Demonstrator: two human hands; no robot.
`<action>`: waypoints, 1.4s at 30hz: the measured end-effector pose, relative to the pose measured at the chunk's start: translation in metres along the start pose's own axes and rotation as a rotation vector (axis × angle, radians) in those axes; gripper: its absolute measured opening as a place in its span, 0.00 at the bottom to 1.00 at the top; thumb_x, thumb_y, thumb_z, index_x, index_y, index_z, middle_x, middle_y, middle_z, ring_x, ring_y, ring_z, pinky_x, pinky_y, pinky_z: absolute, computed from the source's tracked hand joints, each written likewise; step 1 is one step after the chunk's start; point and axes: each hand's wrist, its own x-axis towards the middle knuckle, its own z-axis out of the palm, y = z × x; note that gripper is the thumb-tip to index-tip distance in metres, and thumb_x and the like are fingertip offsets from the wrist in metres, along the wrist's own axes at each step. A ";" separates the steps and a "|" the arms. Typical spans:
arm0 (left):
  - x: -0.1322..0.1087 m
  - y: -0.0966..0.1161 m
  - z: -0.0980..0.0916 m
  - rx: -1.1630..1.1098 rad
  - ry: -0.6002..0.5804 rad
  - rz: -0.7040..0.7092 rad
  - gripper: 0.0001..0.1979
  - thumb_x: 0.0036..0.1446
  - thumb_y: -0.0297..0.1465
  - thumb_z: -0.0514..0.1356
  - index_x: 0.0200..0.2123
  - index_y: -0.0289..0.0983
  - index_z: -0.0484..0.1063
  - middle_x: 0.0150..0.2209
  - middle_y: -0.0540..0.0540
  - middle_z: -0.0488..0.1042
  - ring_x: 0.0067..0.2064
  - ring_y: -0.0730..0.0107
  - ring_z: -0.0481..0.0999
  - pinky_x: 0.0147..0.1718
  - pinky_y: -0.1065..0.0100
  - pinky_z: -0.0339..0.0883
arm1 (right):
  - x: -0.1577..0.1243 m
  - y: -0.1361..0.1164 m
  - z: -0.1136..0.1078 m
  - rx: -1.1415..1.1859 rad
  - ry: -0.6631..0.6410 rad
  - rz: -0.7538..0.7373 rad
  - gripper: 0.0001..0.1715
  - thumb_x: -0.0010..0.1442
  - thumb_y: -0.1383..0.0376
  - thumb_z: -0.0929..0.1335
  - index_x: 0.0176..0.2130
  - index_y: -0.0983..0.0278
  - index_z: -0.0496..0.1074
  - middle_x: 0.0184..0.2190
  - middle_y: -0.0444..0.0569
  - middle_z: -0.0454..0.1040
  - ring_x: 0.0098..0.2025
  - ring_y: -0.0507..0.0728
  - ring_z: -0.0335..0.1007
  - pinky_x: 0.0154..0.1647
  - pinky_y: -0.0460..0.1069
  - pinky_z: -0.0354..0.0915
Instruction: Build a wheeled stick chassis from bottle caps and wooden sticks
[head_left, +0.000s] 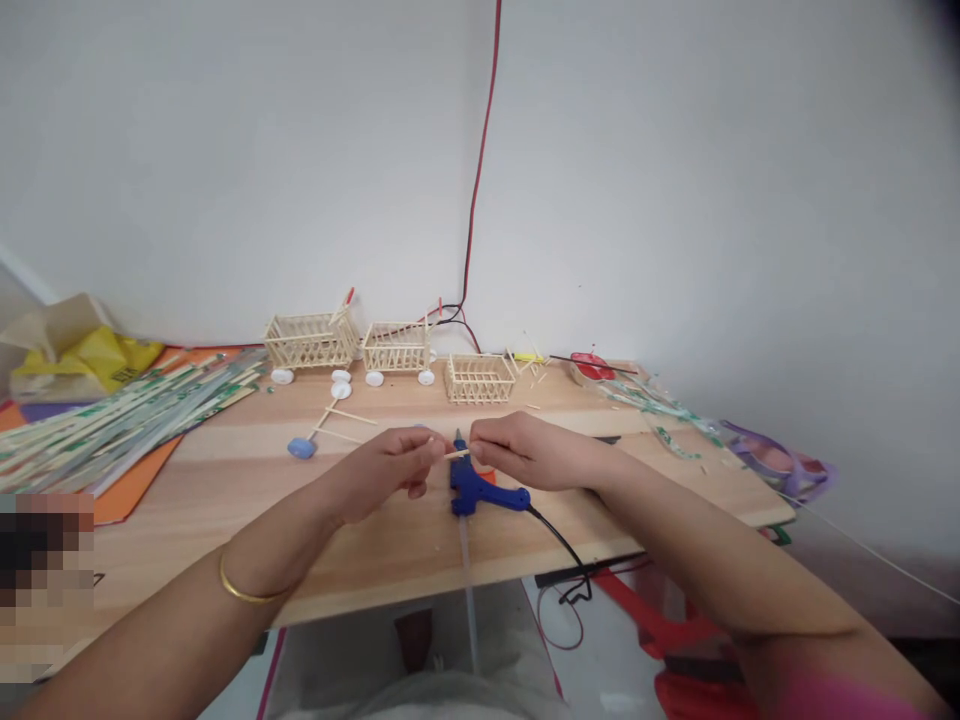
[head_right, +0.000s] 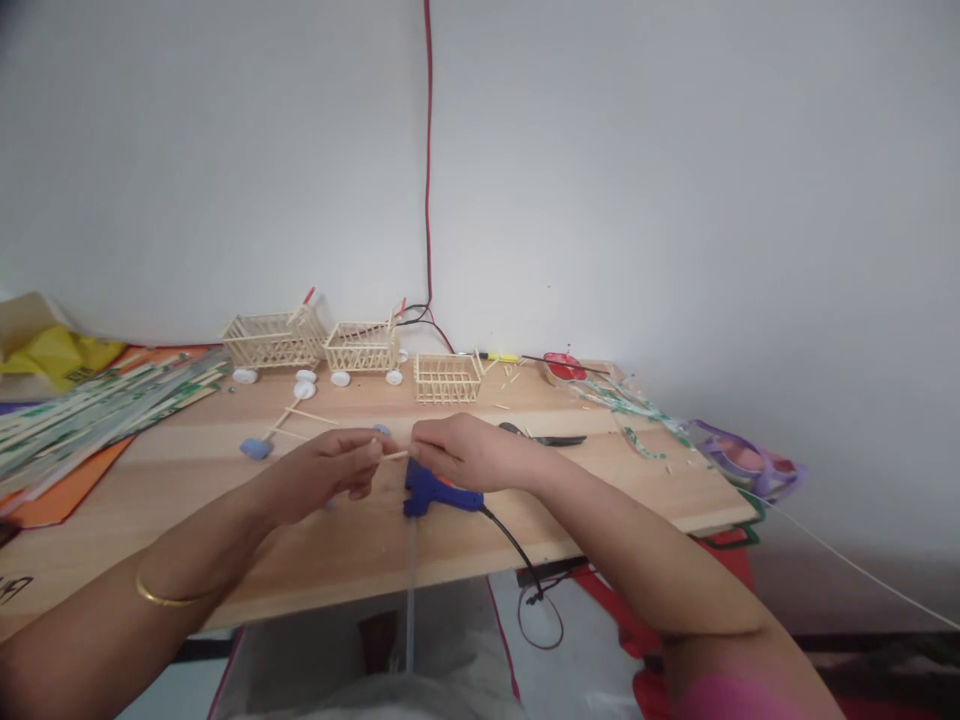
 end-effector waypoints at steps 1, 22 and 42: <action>-0.001 0.000 0.002 0.063 -0.015 0.007 0.17 0.54 0.43 0.60 0.33 0.33 0.71 0.22 0.54 0.59 0.23 0.80 0.58 0.23 0.73 0.54 | 0.003 0.000 0.002 -0.010 0.012 -0.008 0.17 0.66 0.59 0.57 0.29 0.64 0.63 0.22 0.41 0.61 0.25 0.49 0.54 0.26 0.44 0.52; 0.003 -0.005 0.004 -0.115 0.042 0.058 0.15 0.59 0.41 0.55 0.30 0.35 0.64 0.22 0.54 0.62 0.22 0.80 0.60 0.23 0.74 0.56 | -0.121 0.121 0.005 -0.377 0.096 0.675 0.60 0.42 0.47 0.72 0.65 0.66 0.50 0.65 0.66 0.49 0.65 0.73 0.45 0.60 0.66 0.48; 0.000 -0.001 0.008 -0.167 0.209 0.220 0.12 0.58 0.40 0.57 0.36 0.37 0.66 0.18 0.59 0.50 0.20 0.81 0.49 0.20 0.76 0.51 | -0.071 0.039 0.036 0.514 0.440 0.380 0.24 0.52 0.56 0.69 0.47 0.63 0.68 0.34 0.47 0.69 0.35 0.56 0.64 0.37 0.51 0.62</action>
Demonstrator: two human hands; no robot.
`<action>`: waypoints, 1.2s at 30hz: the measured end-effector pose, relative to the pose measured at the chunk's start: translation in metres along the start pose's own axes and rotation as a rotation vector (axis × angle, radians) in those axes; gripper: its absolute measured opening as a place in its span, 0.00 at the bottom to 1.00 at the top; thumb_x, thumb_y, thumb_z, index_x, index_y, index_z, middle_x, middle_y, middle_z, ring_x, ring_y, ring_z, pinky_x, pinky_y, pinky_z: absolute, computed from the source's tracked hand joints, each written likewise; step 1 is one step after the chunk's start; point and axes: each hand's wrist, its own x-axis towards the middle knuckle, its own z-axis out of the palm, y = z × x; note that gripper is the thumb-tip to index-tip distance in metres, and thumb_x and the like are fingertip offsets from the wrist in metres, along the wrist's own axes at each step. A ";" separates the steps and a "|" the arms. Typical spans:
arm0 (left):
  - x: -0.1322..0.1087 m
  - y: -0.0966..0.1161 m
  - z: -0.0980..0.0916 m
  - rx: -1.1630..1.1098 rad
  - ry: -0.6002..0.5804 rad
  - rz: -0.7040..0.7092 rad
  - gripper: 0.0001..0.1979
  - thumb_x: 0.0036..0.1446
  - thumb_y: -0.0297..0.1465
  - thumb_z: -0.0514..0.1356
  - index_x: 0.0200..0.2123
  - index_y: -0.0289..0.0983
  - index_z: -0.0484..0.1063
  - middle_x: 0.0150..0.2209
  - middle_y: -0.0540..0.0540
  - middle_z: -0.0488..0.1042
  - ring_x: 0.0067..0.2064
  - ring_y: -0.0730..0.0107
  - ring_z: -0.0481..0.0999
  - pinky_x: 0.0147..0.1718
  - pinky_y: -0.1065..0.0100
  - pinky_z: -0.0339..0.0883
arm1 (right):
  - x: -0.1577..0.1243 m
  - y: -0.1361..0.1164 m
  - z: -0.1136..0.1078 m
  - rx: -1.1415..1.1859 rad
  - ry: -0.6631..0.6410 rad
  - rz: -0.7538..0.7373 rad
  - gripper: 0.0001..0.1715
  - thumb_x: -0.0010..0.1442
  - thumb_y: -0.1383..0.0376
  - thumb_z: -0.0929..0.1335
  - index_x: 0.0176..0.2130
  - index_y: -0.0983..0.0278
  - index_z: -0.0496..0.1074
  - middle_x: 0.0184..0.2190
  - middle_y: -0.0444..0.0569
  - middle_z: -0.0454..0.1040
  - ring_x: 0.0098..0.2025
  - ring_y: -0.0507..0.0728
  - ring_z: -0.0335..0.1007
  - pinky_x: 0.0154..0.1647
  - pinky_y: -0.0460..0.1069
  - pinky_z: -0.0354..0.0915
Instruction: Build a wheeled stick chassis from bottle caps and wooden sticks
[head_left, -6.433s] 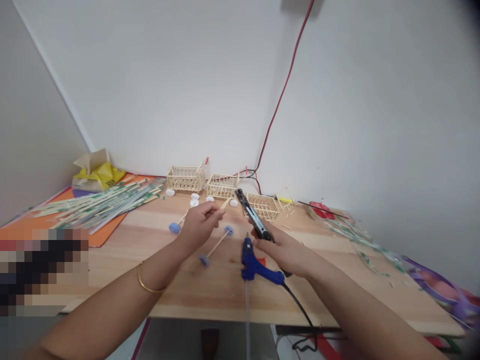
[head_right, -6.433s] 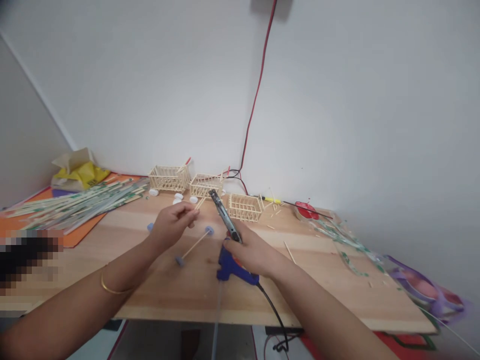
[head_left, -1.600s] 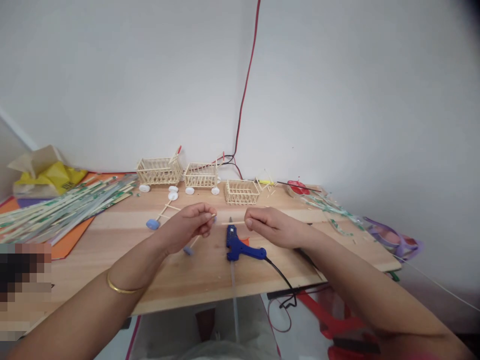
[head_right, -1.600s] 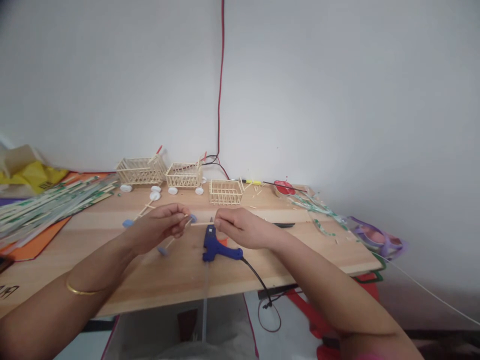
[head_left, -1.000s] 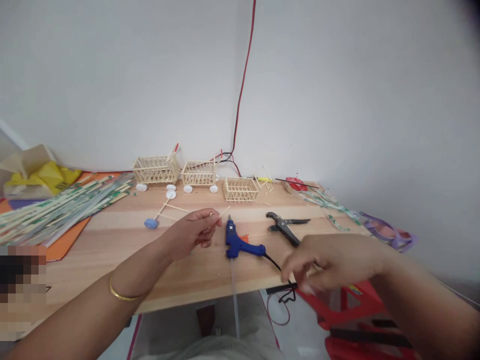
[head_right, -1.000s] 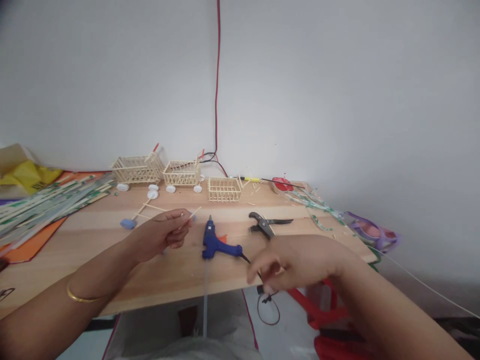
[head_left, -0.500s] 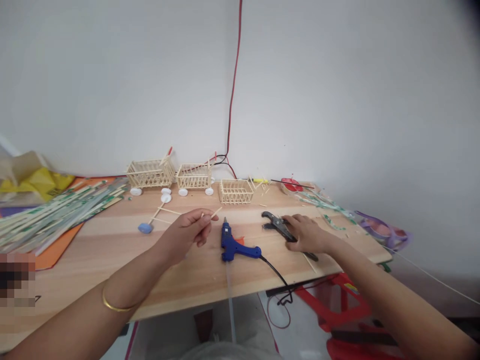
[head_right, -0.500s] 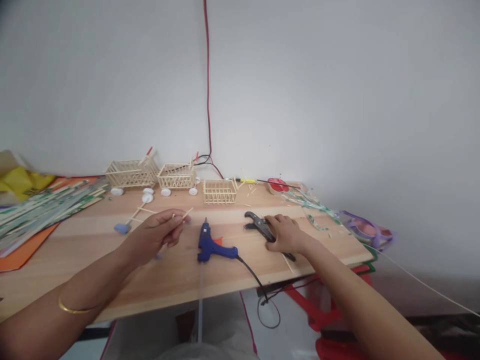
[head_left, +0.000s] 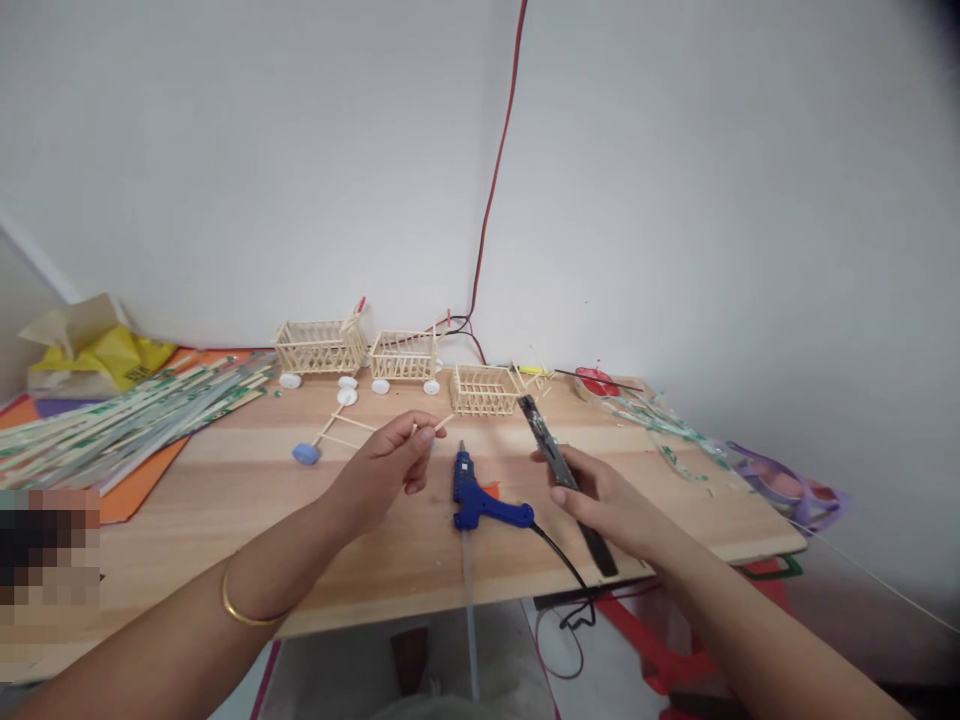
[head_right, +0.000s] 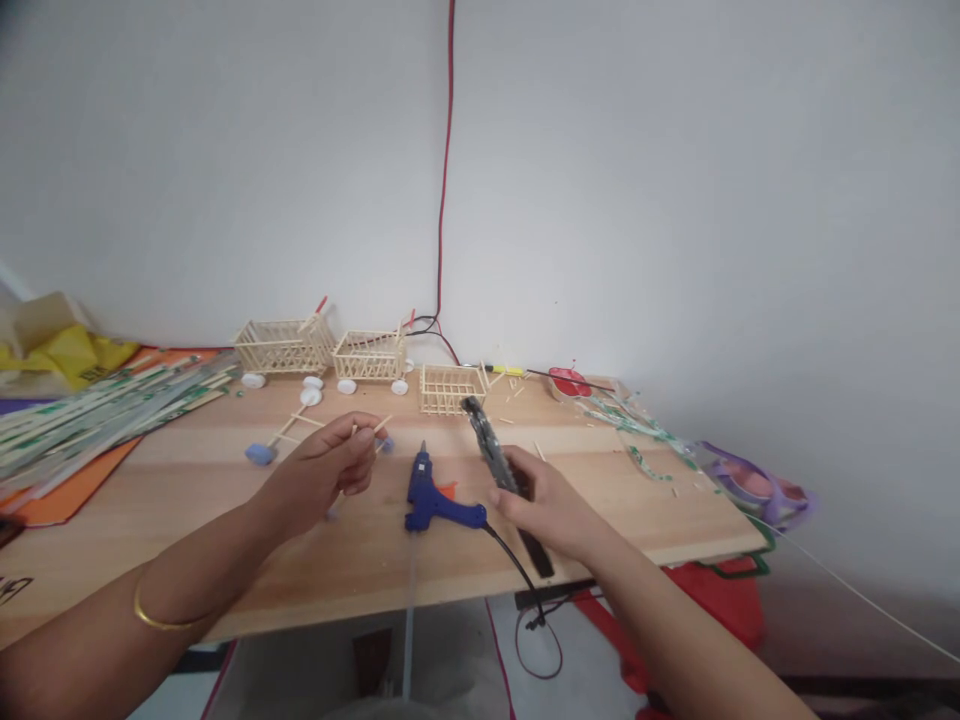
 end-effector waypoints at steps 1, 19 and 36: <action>0.000 0.001 0.000 -0.019 -0.003 -0.002 0.11 0.58 0.39 0.58 0.36 0.37 0.66 0.18 0.59 0.50 0.20 0.81 0.49 0.20 0.76 0.51 | 0.004 -0.010 0.009 0.198 -0.071 0.070 0.24 0.52 0.55 0.69 0.46 0.64 0.68 0.31 0.46 0.68 0.32 0.54 0.64 0.34 0.50 0.62; -0.007 -0.001 0.007 -0.384 -0.274 -0.108 0.10 0.59 0.38 0.57 0.32 0.37 0.64 0.25 0.50 0.66 0.21 0.74 0.67 0.23 0.68 0.63 | 0.050 -0.041 0.074 1.041 -0.819 0.216 0.43 0.44 0.35 0.66 0.45 0.65 0.66 0.42 0.58 0.71 0.44 0.59 0.67 0.42 0.53 0.62; -0.003 0.004 -0.003 0.138 0.031 0.173 0.13 0.62 0.38 0.54 0.32 0.34 0.69 0.31 0.48 0.71 0.32 0.74 0.70 0.36 0.69 0.63 | 0.027 -0.036 0.038 0.342 -0.219 -0.074 0.31 0.53 0.65 0.68 0.55 0.59 0.58 0.37 0.46 0.64 0.40 0.55 0.62 0.44 0.51 0.59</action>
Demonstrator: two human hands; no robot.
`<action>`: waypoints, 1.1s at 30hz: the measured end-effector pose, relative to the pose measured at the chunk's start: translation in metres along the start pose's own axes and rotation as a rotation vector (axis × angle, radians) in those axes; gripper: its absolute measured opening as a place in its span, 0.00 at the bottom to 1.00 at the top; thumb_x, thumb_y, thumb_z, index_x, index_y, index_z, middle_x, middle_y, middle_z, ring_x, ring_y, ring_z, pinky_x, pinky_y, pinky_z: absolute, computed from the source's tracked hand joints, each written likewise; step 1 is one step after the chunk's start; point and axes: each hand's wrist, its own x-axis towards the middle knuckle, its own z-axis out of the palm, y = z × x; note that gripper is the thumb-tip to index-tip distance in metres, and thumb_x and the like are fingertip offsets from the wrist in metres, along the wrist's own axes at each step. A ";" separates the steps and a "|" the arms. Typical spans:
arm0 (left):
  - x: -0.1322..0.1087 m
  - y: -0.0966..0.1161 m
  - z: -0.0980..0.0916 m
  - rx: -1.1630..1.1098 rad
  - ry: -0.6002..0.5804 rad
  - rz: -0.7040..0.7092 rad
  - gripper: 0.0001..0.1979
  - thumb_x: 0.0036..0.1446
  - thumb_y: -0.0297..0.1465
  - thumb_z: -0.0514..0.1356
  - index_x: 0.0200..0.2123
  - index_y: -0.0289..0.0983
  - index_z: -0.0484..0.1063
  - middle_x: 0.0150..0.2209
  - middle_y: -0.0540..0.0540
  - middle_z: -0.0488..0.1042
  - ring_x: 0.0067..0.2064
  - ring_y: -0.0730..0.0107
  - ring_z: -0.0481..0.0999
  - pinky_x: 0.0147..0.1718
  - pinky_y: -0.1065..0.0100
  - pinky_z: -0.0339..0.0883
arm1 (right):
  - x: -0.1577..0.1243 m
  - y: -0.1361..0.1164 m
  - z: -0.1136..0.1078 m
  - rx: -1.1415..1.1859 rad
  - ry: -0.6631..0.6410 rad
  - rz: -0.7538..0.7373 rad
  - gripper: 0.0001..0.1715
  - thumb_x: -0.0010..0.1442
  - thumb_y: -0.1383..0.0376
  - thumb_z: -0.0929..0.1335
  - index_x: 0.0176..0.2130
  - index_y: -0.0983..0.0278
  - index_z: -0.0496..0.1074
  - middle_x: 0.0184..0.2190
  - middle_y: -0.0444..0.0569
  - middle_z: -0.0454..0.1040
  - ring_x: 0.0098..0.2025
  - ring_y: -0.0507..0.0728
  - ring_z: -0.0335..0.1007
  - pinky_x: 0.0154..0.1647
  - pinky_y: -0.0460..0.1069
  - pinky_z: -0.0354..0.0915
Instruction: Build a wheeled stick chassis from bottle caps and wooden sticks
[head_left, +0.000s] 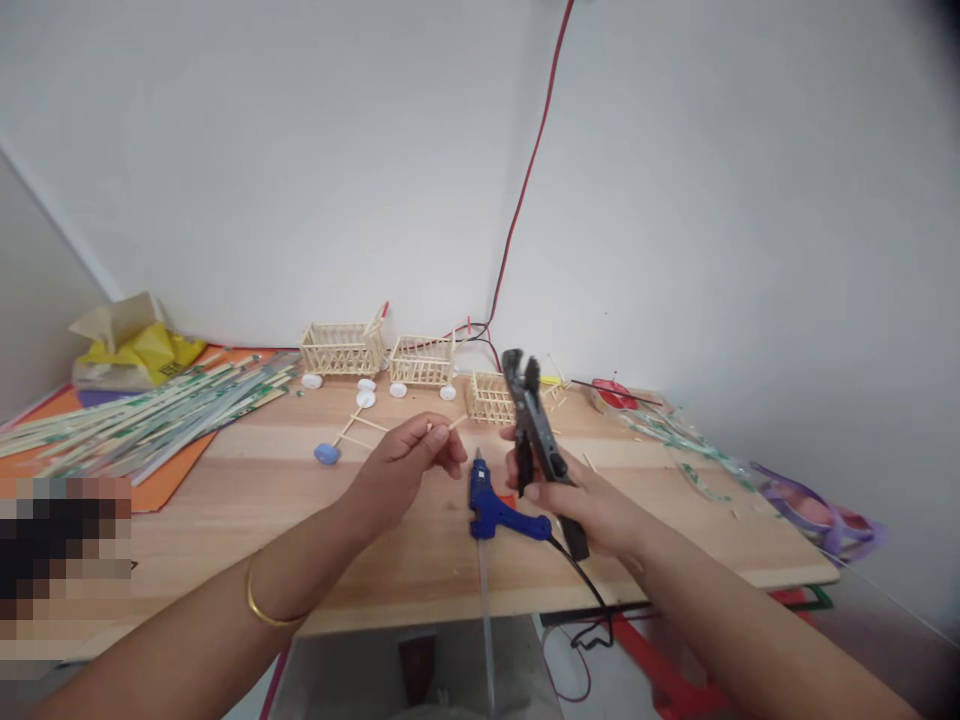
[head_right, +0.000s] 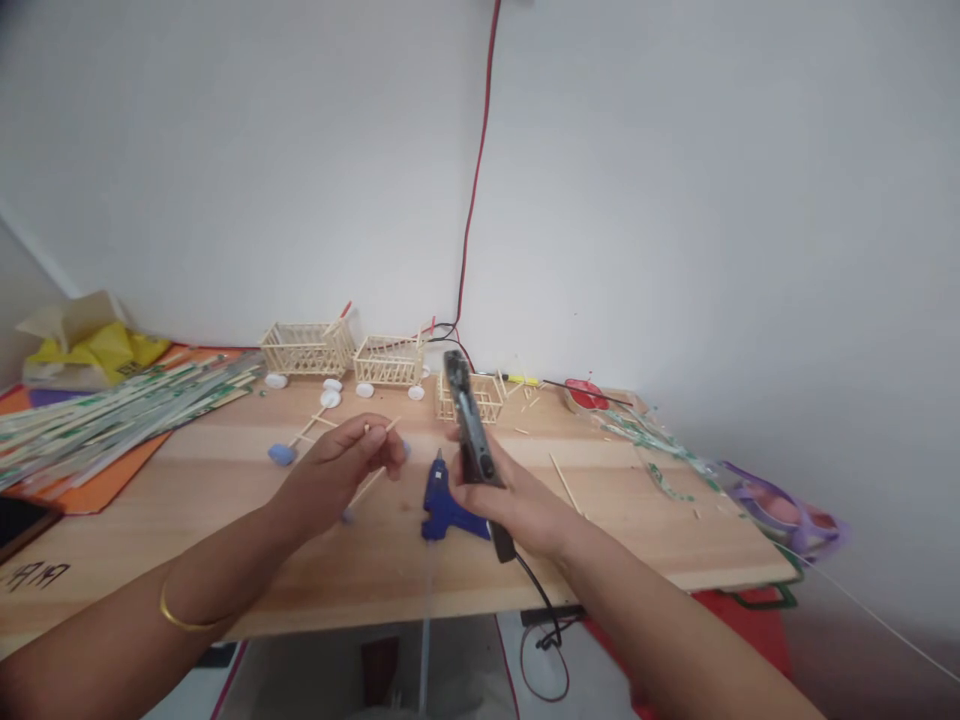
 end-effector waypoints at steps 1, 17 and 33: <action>0.000 0.001 -0.001 0.037 0.008 0.017 0.14 0.62 0.38 0.53 0.31 0.34 0.68 0.29 0.50 0.70 0.28 0.76 0.68 0.33 0.70 0.62 | -0.001 -0.001 -0.005 -0.122 0.061 -0.011 0.32 0.53 0.66 0.67 0.56 0.58 0.56 0.37 0.45 0.63 0.39 0.54 0.61 0.42 0.51 0.59; -0.003 -0.002 -0.001 0.216 -0.020 0.078 0.13 0.63 0.39 0.51 0.31 0.36 0.63 0.23 0.54 0.63 0.24 0.80 0.60 0.24 0.74 0.54 | 0.003 0.009 0.010 -0.736 0.130 -0.181 0.33 0.46 0.70 0.67 0.53 0.64 0.60 0.46 0.53 0.68 0.47 0.60 0.65 0.49 0.54 0.61; -0.002 -0.005 -0.005 0.286 -0.071 0.104 0.14 0.63 0.40 0.50 0.36 0.35 0.65 0.25 0.51 0.64 0.26 0.77 0.60 0.27 0.72 0.56 | 0.002 0.003 0.011 -0.733 0.102 -0.159 0.23 0.49 0.68 0.68 0.46 0.61 0.65 0.35 0.44 0.70 0.33 0.52 0.64 0.34 0.46 0.61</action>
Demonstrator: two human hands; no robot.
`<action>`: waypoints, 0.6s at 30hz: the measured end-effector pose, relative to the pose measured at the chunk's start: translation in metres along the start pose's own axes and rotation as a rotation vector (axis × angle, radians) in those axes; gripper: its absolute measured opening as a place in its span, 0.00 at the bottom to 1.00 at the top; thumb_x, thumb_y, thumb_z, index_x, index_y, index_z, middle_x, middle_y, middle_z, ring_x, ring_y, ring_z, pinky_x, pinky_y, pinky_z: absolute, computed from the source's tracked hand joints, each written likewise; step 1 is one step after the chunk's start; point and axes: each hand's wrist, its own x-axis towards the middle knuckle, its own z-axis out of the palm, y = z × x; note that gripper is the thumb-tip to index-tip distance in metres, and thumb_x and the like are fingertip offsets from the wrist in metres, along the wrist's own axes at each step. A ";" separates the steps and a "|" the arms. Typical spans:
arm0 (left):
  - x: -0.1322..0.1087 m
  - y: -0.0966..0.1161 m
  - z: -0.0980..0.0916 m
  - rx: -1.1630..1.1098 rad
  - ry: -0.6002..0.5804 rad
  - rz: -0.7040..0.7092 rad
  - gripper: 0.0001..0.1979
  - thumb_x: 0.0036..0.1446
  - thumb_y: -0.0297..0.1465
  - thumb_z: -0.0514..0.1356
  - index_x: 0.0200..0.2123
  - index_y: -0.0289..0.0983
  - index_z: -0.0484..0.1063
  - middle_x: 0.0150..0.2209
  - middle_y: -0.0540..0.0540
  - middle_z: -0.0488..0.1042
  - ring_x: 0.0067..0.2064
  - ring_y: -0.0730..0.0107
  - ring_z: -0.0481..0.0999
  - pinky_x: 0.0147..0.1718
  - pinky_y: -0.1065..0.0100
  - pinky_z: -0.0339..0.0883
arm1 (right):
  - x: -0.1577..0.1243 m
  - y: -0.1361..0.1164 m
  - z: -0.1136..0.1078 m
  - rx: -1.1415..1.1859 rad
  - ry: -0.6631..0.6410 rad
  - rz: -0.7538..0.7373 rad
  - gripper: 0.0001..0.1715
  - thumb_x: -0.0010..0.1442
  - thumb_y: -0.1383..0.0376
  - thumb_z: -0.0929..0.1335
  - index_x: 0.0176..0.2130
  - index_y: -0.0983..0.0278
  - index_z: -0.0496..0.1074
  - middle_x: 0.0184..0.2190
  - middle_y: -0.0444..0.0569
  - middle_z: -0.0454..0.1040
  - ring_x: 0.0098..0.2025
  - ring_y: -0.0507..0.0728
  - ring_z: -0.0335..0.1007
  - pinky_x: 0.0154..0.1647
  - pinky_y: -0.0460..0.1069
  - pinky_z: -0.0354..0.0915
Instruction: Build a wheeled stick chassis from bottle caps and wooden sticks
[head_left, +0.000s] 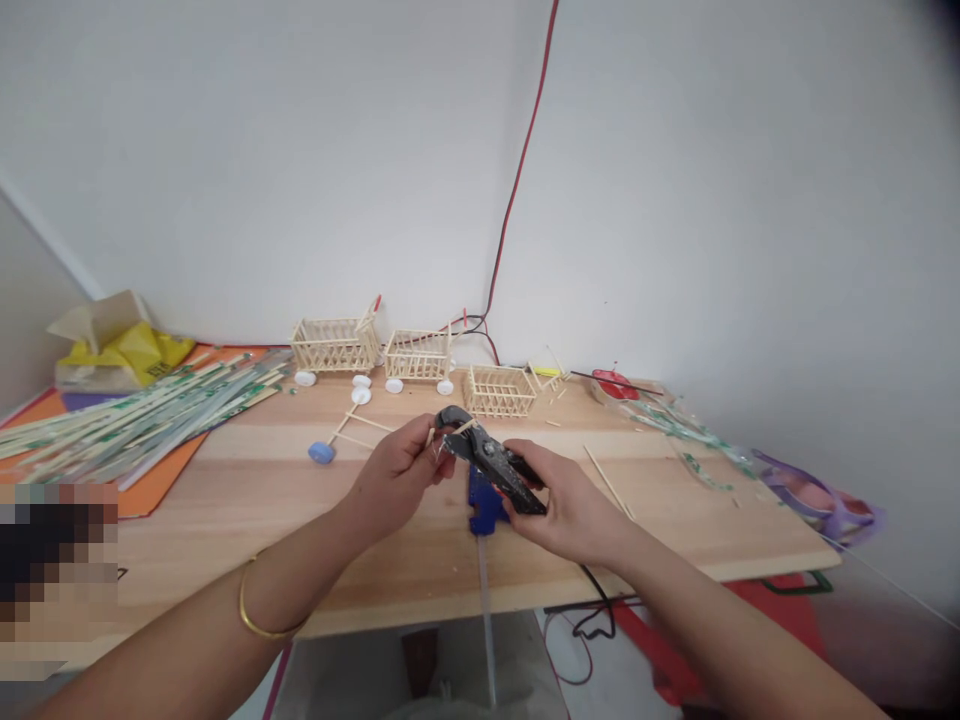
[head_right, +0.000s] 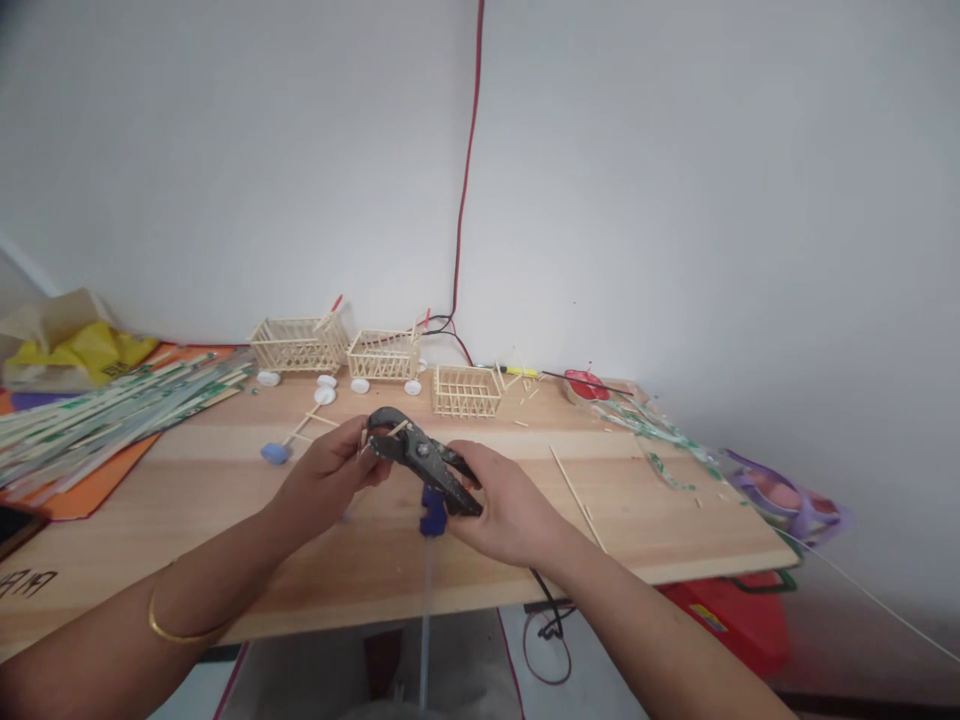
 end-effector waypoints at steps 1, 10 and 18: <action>0.000 0.001 0.000 0.014 0.000 -0.001 0.14 0.63 0.40 0.49 0.36 0.35 0.66 0.25 0.51 0.64 0.26 0.76 0.60 0.27 0.72 0.56 | 0.000 0.000 0.000 0.000 -0.005 0.000 0.22 0.49 0.68 0.68 0.46 0.61 0.66 0.34 0.43 0.70 0.32 0.51 0.64 0.33 0.45 0.61; -0.001 0.005 0.000 0.053 0.014 -0.023 0.13 0.62 0.39 0.51 0.36 0.35 0.67 0.25 0.51 0.65 0.26 0.76 0.61 0.27 0.73 0.57 | -0.002 0.000 -0.003 -0.066 0.017 0.007 0.20 0.50 0.66 0.68 0.45 0.61 0.66 0.33 0.43 0.71 0.30 0.52 0.64 0.32 0.45 0.60; -0.001 0.006 0.001 0.037 0.019 -0.039 0.15 0.62 0.42 0.50 0.37 0.36 0.67 0.25 0.51 0.65 0.27 0.75 0.62 0.27 0.72 0.58 | -0.001 -0.003 -0.004 -0.105 0.026 0.017 0.18 0.50 0.67 0.67 0.43 0.61 0.67 0.32 0.44 0.71 0.30 0.52 0.64 0.31 0.45 0.59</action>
